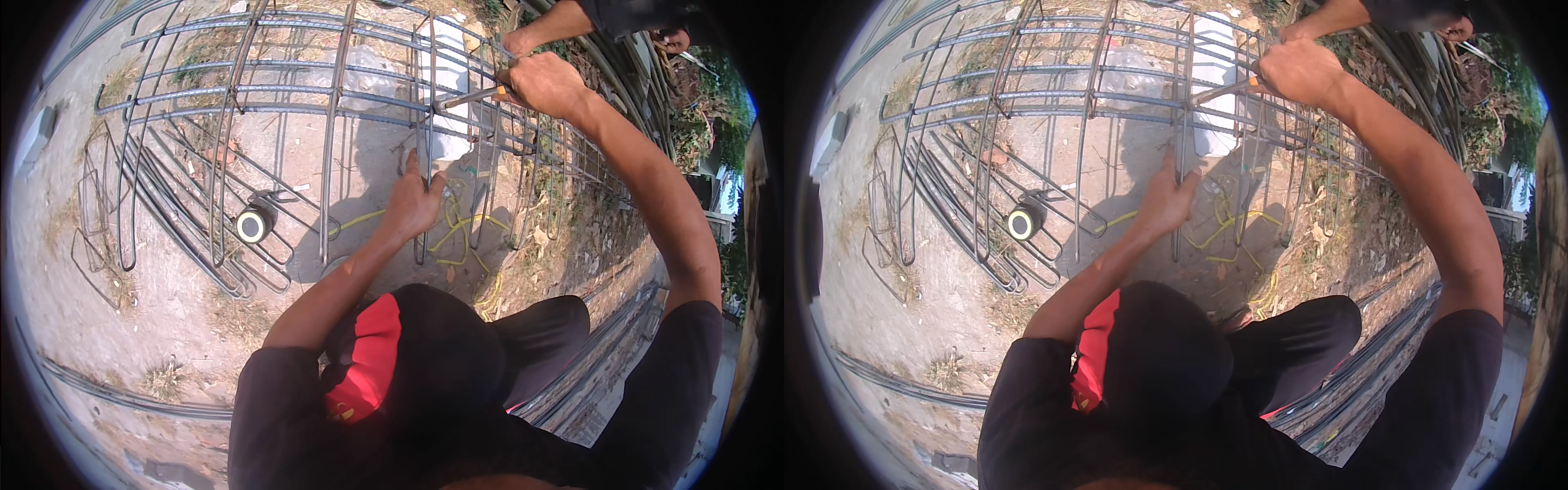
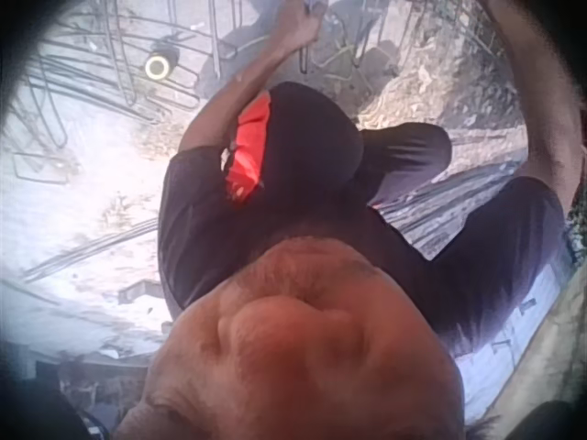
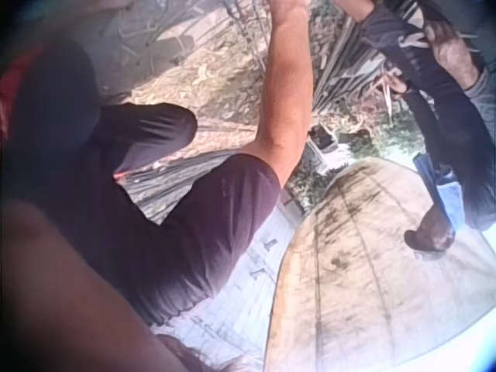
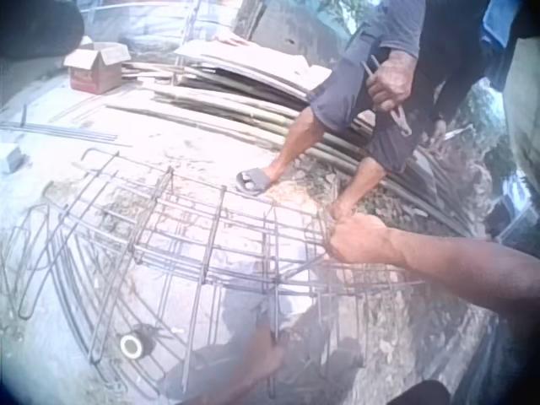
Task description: The person assembles a metal rebar frame by hand and using pliers to twist wire ties around the intersections of the rebar rods.
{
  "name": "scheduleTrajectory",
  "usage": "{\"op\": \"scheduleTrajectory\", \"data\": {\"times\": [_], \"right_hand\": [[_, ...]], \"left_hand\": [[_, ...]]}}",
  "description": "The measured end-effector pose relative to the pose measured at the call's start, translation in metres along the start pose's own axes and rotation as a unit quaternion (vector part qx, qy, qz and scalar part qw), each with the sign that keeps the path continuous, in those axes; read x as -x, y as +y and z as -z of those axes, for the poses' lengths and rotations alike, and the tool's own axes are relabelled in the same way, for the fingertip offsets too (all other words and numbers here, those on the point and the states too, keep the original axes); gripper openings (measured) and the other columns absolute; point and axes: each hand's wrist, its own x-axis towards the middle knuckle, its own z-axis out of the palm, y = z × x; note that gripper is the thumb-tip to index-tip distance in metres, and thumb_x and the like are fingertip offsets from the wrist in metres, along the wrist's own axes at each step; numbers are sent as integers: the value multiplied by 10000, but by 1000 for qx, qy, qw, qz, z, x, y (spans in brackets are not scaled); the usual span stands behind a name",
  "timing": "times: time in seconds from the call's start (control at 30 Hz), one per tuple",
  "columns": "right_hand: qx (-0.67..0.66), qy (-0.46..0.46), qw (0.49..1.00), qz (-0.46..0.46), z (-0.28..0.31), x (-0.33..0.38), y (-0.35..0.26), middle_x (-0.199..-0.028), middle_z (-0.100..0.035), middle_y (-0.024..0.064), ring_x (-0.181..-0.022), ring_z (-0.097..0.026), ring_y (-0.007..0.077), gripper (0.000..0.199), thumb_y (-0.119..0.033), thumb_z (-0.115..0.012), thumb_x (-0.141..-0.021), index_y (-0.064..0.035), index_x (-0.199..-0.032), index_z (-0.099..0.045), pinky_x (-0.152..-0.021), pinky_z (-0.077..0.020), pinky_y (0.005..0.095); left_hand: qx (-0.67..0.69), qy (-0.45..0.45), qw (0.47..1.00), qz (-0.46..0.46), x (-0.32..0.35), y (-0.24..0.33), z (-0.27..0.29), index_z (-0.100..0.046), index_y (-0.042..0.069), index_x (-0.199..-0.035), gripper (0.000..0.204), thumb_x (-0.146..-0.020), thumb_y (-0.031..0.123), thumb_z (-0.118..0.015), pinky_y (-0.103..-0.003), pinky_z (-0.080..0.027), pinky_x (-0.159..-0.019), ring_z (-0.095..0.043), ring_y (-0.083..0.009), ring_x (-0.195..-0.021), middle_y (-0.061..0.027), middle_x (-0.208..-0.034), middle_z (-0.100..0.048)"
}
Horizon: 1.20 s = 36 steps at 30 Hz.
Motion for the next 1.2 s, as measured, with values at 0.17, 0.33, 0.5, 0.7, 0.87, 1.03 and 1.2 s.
{"op": "scheduleTrajectory", "data": {"times": [0.17,0.33,0.5,0.7,0.87,1.03,1.2], "right_hand": [[-48,63,997,12,-28,22,-4,-824,-713,172,-785,-706,380,400,-412,-675,-933,-17,-997,-681,-699,-565,467],[-323,-116,939,-5,6,31,-24,-839,-692,245,-849,-693,403,388,-221,-802,-822,20,-1023,-573,-710,-540,517],[-77,147,986,26,2,50,-29,-1069,-664,149,-964,-689,313,421,-101,-725,-813,33,-1182,-573,-803,-544,480],[22,78,997,12,24,35,-26,-1020,-671,183,-962,-689,332,245,-225,-625,-957,6,-1027,-663,-828,-553,480],[-432,-323,827,-155,17,35,-23,-673,-644,158,-743,-691,375,319,-299,-735,-941,3,-955,-631,-730,-563,471],[32,253,961,103,14,42,-22,-1124,-648,172,-817,-706,314,270,-203,-722,-886,-18,-1027,-586,-755,-572,450],[96,184,975,85,29,28,-15,-864,-670,122,-717,-702,259,262,-261,-663,-955,-7,-929,-603,-652,-578,383]], "left_hand": [[-17,5,1000,-15,-3,-6,0,-171,-141,-1542,792,-997,289,-553,-391,-533,-546,-658,-264,-538,-157,-677,-649],[-14,12,999,-32,-7,-11,-1,-157,-144,-1543,827,-991,319,-564,-400,-533,-543,-667,-276,-531,-180,-667,-648],[-22,16,999,-32,-5,-4,-1,-149,-164,-1532,838,-990,323,-564,-396,-533,-538,-664,-280,-516,-168,-618,-630],[-27,4,1000,-16,1,8,5,-174,-188,-1507,821,-979,306,-563,-448,-534,-633,-682,-368,-629,-224,-645,-645],[-2,20,999,-47,-4,-4,-5,-197,-205,-1488,802,-970,285,-565,-493,-530,-720,-692,-450,-734,-276,-676,-653],[-3,14,1000,-6,4,11,5,-206,-200,-1485,795,-972,291,-565,-498,-528,-735,-684,-475,-753,-279,-670,-644],[-3,9,1000,-21,0,4,2,-207,-198,-1485,798,-973,300,-561,-494,-529,-727,-680,-469,-738,-282,-669,-641]]}}
